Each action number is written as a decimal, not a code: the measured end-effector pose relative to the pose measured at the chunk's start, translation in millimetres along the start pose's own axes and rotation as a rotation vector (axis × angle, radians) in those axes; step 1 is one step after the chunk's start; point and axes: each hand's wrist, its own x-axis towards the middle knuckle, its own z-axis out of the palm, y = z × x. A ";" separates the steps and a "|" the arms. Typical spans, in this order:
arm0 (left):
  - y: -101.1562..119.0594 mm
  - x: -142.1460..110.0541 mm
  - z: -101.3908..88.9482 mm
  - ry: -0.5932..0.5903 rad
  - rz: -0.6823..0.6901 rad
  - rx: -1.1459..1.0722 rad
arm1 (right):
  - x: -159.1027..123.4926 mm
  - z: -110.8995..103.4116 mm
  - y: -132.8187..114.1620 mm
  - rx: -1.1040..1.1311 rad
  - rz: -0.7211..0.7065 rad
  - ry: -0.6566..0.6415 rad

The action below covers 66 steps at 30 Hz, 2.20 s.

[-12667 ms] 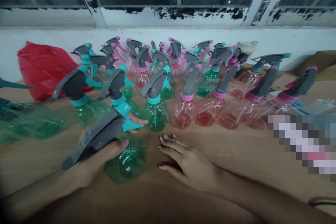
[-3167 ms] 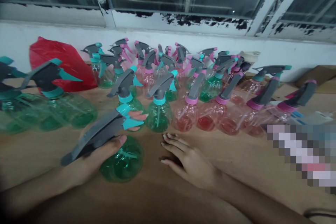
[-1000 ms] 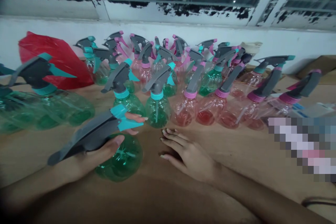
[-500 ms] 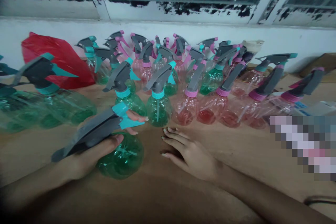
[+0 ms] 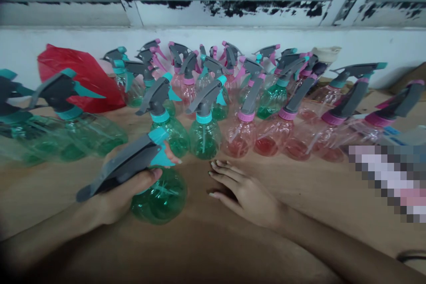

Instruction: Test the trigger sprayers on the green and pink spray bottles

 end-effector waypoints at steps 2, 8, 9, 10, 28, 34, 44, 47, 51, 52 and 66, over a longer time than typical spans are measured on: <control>2.1 2.5 -0.8 -0.037 0.036 -0.057 | 0.1 -0.2 -0.3 0.001 -0.001 0.002; 3.2 3.4 0.9 -0.007 0.023 0.000 | 0.7 -0.6 -1.2 0.029 -0.001 0.023; 3.7 3.0 1.7 0.010 0.025 0.019 | 0.6 -0.4 -1.0 0.030 -0.003 0.025; 4.4 2.6 2.5 0.033 0.032 0.035 | 0.6 -0.2 -0.7 0.029 -0.004 0.022; 8.5 1.0 7.4 0.070 -0.003 -0.019 | 0.7 -1.3 -1.0 0.017 -0.002 0.003; 9.6 2.6 5.5 0.076 -0.010 -0.049 | 0.4 -0.7 -0.6 0.035 0.000 0.034; 9.8 6.1 0.3 0.009 0.047 -0.092 | 1.2 -1.8 -2.1 0.023 0.009 0.017; 9.4 5.5 0.0 -0.004 0.015 -0.078 | 1.2 -2.0 -2.5 0.036 0.005 0.036; 6.3 3.2 0.8 -0.050 -0.015 -0.093 | 0.7 -1.5 -1.6 0.036 -0.001 0.035; 5.0 2.6 1.0 -0.060 -0.015 -0.100 | 0.6 -1.3 -1.4 0.035 0.000 0.033; 5.9 -0.3 4.7 0.021 0.006 -0.044 | 0.9 -2.1 -1.3 -0.004 0.010 -0.024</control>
